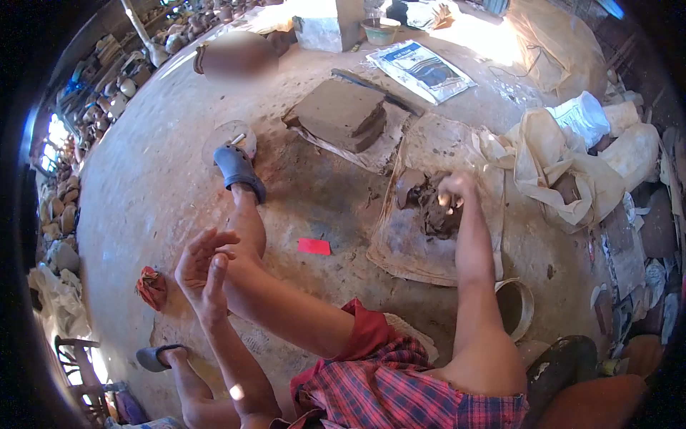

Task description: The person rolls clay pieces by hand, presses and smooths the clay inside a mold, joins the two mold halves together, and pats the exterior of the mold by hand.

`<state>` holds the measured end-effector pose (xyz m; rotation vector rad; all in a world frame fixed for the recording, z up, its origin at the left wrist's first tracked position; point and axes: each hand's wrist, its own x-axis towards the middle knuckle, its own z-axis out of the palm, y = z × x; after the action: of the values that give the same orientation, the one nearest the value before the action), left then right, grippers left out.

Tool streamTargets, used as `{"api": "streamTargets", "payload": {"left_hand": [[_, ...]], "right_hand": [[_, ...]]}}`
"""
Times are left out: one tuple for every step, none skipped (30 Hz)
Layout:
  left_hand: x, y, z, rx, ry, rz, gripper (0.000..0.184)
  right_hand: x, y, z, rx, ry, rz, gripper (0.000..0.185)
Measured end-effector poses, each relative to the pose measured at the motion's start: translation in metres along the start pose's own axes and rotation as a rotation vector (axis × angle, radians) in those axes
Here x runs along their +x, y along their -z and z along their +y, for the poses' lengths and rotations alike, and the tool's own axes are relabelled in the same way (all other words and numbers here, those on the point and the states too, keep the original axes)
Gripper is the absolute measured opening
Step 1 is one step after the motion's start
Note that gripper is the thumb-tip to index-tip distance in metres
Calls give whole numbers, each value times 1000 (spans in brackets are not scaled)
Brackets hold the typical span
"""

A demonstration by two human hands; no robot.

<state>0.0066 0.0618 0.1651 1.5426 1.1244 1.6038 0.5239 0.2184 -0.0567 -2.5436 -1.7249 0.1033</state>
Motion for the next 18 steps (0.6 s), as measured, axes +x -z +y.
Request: {"api": "streamTargets", "payload": {"left_hand": [[2, -3, 0, -2, 4, 0, 50], [5, -5, -1, 23, 48, -52, 51], [9, -9, -1, 48, 90, -104, 52], [15, -17, -1, 46, 88, -104, 52], [22, -29, -1, 34, 193, -116, 58], [26, -43, -1, 21, 300, -127, 65], [31, -61, -5, 18, 303, -121, 65], [36, -82, -15, -34, 335, -98, 73], [43, -101, -27, -84, 363, -73, 82], [52, -118, -48, -241, 472, -72, 87], [56, -135, -66, -364, 590, -47, 88], [62, -153, -77, -486, 709, -5, 89], [71, -168, -96, -552, 717, 51, 83], [79, -183, -115, -618, 722, 108, 78], [81, -183, -150, -649, 622, 148, 70], [78, -166, -120, -968, 736, 124, 53], [73, -153, -121, -1089, 730, 145, 52], [70, -146, -107, -1067, 706, 177, 53]], "right_hand": [[-1, 14, 9, -67, 6, -219, 58], [1, 27, 16, -131, 25, -427, 57], [3, 42, 16, -157, 45, -565, 56], [9, 61, 10, -118, 65, -621, 54], [18, 81, -3, 22, 92, -598, 53], [25, 101, -17, 238, 114, -551, 52], [24, 121, -38, 530, 135, -465, 50], [13, 140, -61, 841, 169, -320, 49], [-13, 157, -88, 1124, 246, -157, 47], [-45, 162, -111, 1307, 390, 56, 57], [-65, 162, -121, 1069, 477, 162, 74], [-77, 144, -135, 919, 637, 245, 80], [-113, 149, -165, 793, 749, 296, 70], [-140, 160, -189, 667, 864, 348, 61], [-140, 163, -192, 677, 896, 337, 61], [-136, 164, -189, 803, 1055, 149, 55], [-128, 168, -184, 918, 1209, -47, 49], [-122, 175, -174, 1199, 1088, -222, 48]]}}
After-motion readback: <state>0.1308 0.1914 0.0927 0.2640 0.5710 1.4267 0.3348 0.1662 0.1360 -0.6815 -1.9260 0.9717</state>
